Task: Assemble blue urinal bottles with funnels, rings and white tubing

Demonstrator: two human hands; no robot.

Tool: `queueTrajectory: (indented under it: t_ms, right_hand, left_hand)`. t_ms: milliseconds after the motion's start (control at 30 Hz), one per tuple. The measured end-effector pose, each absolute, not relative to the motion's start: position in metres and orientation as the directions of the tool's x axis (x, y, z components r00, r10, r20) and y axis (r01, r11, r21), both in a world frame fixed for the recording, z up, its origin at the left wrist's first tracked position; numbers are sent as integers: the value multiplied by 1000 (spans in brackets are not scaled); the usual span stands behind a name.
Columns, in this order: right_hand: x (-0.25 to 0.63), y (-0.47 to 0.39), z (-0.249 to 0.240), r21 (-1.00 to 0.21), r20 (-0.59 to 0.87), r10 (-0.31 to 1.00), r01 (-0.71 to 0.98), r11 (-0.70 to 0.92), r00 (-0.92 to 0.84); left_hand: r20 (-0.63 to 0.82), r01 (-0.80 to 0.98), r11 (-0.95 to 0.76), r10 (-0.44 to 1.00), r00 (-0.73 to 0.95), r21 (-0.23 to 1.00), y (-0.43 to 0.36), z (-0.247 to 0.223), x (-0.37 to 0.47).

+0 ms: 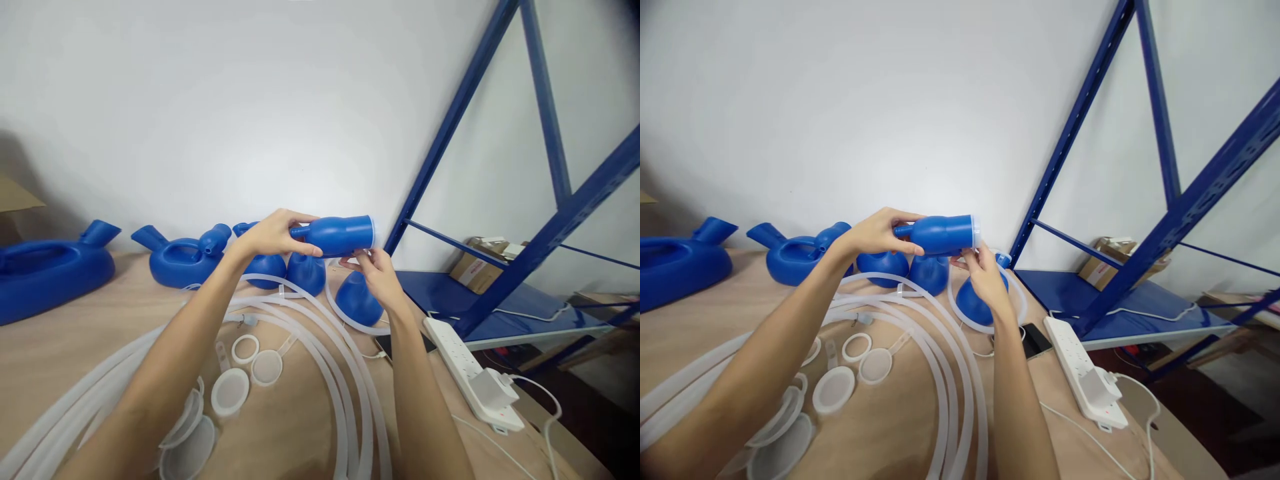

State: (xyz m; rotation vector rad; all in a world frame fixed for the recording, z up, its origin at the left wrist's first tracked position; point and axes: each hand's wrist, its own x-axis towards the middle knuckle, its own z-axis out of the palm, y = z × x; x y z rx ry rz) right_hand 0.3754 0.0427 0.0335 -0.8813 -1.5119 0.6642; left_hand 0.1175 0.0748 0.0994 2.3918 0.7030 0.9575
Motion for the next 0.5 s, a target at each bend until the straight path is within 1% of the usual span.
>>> queueTrajectory:
  t_ms: [100, 167, 300, 500]
  right_hand:
    - [369, 37, 37, -839, 514, 850, 140, 526, -114]
    - [367, 36, 38, -837, 510, 849, 147, 527, -140]
    - [362, 38, 36, -834, 519, 848, 153, 529, -106]
    - [341, 35, 35, -836, 542, 840, 89, 542, -29]
  left_hand:
    - [472, 290, -761, 604, 642, 580, 73, 102, 104]
    - [460, 292, -761, 601, 654, 580, 73, 103, 98]
    - [470, 293, -789, 571, 673, 540, 73, 106, 92]
    - [534, 317, -828, 546, 645, 463, 65, 117, 82]
